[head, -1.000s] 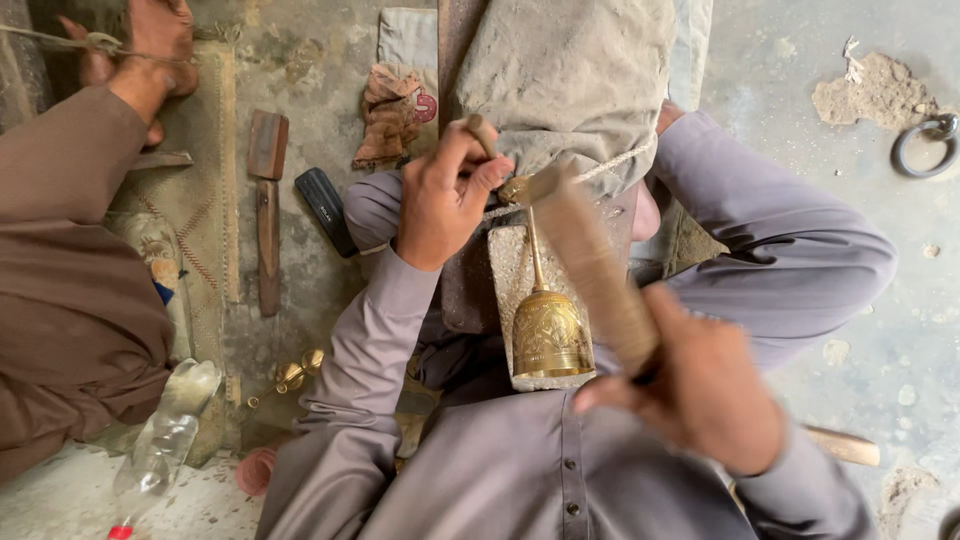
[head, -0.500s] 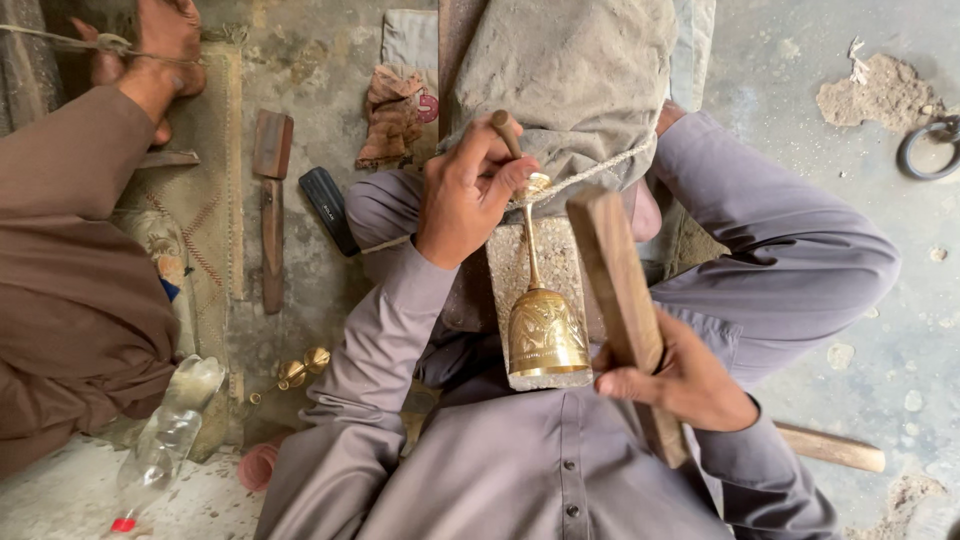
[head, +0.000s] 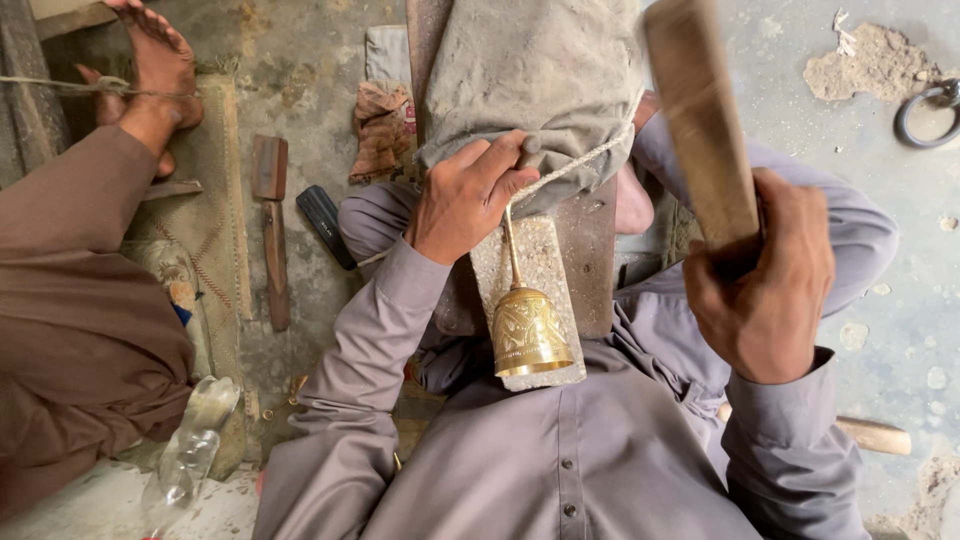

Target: The person sits on the floor and uses a wooden mallet to hammer a brass bell that is resting on a stone block. They repeatedly strike the bell to shape or decorate it, occasionally pausing to adjust its position.

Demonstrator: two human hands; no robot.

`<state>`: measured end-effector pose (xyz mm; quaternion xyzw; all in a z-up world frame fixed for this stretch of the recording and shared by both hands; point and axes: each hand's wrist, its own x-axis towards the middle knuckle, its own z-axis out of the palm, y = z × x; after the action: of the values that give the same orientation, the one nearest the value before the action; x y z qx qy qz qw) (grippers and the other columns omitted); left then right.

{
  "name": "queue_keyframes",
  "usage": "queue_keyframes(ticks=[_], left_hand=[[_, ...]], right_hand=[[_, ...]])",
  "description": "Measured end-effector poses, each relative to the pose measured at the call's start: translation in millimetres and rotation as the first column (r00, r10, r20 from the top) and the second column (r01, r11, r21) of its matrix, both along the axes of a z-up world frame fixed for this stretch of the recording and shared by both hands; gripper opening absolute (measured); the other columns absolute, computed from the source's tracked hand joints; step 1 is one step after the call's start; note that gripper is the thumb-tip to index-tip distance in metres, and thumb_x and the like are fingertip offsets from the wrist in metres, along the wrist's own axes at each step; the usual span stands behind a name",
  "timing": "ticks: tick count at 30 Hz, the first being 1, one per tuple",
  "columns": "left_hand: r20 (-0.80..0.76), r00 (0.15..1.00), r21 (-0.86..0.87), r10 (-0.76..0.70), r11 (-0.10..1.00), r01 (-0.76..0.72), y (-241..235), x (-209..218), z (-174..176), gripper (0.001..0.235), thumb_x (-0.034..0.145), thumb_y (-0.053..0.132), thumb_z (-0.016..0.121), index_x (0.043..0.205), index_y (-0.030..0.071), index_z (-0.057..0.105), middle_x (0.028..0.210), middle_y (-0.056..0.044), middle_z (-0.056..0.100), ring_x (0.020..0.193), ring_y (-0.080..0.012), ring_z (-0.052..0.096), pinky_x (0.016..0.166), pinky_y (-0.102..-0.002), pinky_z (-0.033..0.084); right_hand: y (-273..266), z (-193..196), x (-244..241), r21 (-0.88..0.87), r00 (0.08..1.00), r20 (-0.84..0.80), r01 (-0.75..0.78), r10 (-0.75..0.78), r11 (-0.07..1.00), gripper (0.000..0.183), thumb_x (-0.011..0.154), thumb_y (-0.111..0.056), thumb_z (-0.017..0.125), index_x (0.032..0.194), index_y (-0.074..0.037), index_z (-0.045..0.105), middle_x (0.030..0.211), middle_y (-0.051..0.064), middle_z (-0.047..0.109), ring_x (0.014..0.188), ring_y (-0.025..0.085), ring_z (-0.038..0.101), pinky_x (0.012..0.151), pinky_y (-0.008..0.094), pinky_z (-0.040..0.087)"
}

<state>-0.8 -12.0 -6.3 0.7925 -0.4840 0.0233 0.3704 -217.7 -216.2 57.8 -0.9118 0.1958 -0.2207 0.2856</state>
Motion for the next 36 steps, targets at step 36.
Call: queue_keyframes(ticks=[36], left_hand=[[-0.049, 0.993, 0.061, -0.111, 0.992, 0.114, 6.0, 12.1, 2.7, 0.038, 0.108, 0.033, 0.068, 0.135, 0.009, 0.056, 0.088, -0.008, 0.062, 0.073, -0.0227, 0.063, 0.064, -0.037, 0.051]], right_hand=[[-20.2, -0.8, 27.4, 0.389, 0.980, 0.194, -0.110, 0.036, 0.915, 0.025, 0.086, -0.001, 0.065, 0.110, -0.002, 0.060, 0.095, 0.011, 0.065, 0.081, 0.026, 0.064, 0.078, 0.039, 0.053]])
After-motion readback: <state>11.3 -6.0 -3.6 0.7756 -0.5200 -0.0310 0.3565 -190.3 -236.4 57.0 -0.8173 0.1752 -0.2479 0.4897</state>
